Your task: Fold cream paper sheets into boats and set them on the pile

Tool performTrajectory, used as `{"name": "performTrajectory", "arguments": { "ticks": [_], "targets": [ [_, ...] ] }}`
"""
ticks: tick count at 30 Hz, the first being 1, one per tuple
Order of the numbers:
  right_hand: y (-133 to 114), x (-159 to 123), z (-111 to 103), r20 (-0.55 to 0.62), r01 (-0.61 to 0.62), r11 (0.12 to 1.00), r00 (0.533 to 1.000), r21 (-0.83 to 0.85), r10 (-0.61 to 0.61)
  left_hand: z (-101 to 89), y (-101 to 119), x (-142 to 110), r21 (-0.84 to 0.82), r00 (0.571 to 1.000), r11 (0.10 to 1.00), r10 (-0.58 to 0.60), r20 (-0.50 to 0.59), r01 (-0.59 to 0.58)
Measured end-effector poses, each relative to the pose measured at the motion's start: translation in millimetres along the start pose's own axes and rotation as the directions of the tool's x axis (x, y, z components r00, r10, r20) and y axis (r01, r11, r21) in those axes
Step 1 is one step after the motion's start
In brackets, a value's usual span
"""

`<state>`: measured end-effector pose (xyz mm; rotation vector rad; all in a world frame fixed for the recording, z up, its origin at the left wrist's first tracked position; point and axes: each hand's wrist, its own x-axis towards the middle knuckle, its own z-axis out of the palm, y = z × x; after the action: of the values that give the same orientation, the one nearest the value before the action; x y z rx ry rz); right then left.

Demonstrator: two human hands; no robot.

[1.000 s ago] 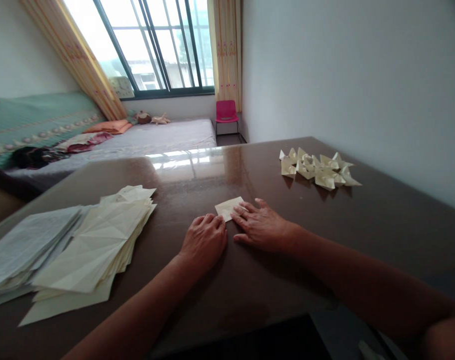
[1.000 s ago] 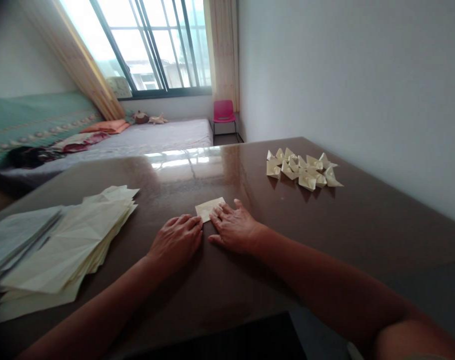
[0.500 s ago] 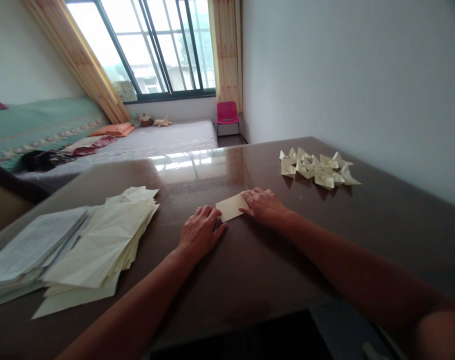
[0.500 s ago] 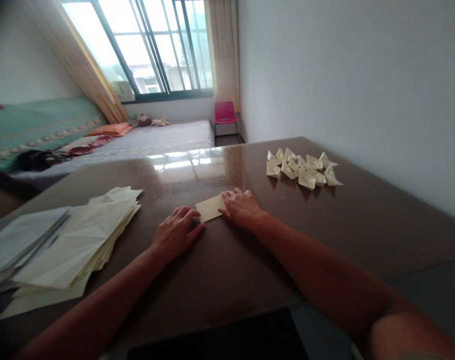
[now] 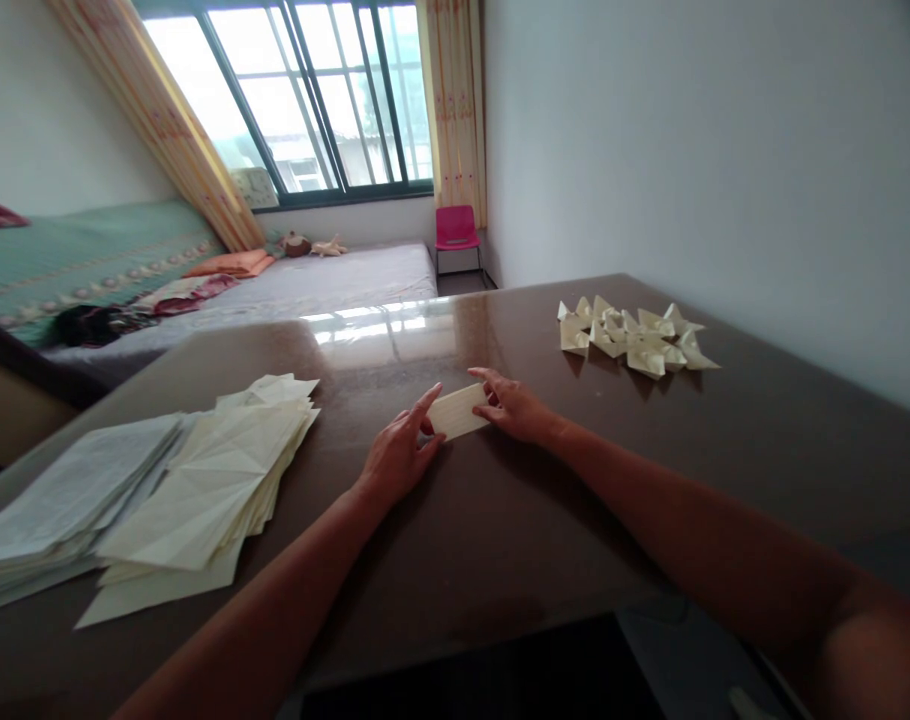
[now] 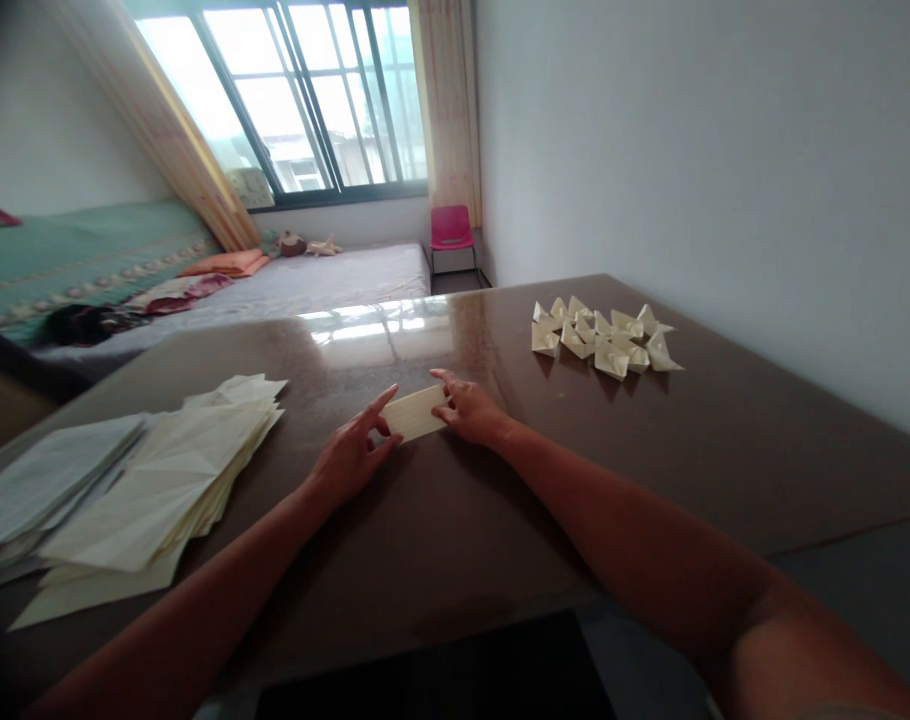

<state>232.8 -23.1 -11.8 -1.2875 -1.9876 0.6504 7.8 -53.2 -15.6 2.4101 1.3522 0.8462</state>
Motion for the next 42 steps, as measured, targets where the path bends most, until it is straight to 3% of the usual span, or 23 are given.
{"name": "performTrajectory", "arguments": {
  "ticks": [6, 12, 15, 19, 22, 25, 27, 30, 37, 40, 42],
  "targets": [
    [-1.4, 1.7, -2.3, -0.054, -0.028, 0.997, 0.998, 0.072, 0.032, -0.7, -0.9, 4.1, -0.235, 0.995, 0.971, -0.064, -0.075, 0.044],
    [-4.3, 2.2, -2.2, -0.03, 0.074, 0.943, 0.997, 0.324, -0.068, -4.4, 8.0, 6.6, -0.597, 0.984, 0.799, -0.158, -0.087, 0.076],
    [-10.0, -0.5, -2.9, 0.023, 0.056, 0.905, 0.997, 0.423, -0.073, -5.7, 10.6, 7.7, -0.646, 0.975, 0.758, -0.2, -0.094, 0.093],
    [-12.8, -2.9, -2.5, -0.008, 0.02, 0.93, 1.0, 0.368, -0.018, -3.7, 6.2, 8.9, -0.663, 0.972, 0.738, -0.226, -0.07, 0.124],
    [-7.6, -1.0, -1.1, -0.022, -0.05, 0.947, 0.998, 0.317, 0.059, -2.4, 0.4, 7.7, -0.528, 0.981, 0.843, -0.177, -0.083, 0.107],
    [-0.3, 2.3, -0.5, 0.009, -0.115, 0.948, 0.993, 0.297, 0.118, -4.0, -2.8, 4.5, -0.128, 0.989, 0.991, 0.006, -0.146, -0.025],
    [3.4, 3.9, -0.8, 0.014, -0.122, 0.955, 0.992, 0.271, 0.123, -5.9, -2.1, 2.3, 0.13, 0.979, 0.984, 0.143, -0.147, -0.124],
    [7.4, 5.3, -1.0, 0.017, -0.104, 0.972, 0.995, 0.21, 0.103, -7.8, 2.5, 0.3, 0.33, 0.958, 0.924, 0.251, -0.136, -0.196],
    [11.1, 5.2, -7.7, -0.023, -0.025, 0.996, 0.999, -0.087, 0.023, -4.2, 9.8, 0.0, 0.303, 0.947, 0.898, 0.31, 0.081, -0.32],
    [-1.0, -1.4, -18.3, 0.006, 0.183, 0.965, 0.983, -0.187, -0.186, -1.5, 8.7, 0.1, 0.282, 0.955, 0.912, 0.283, 0.093, -0.298],
    [-11.4, -7.5, -23.4, 0.185, 0.369, 0.909, 0.924, -0.193, -0.336, -0.7, 9.0, 0.3, 0.278, 0.957, 0.916, 0.271, 0.104, -0.289]
  ]
}}
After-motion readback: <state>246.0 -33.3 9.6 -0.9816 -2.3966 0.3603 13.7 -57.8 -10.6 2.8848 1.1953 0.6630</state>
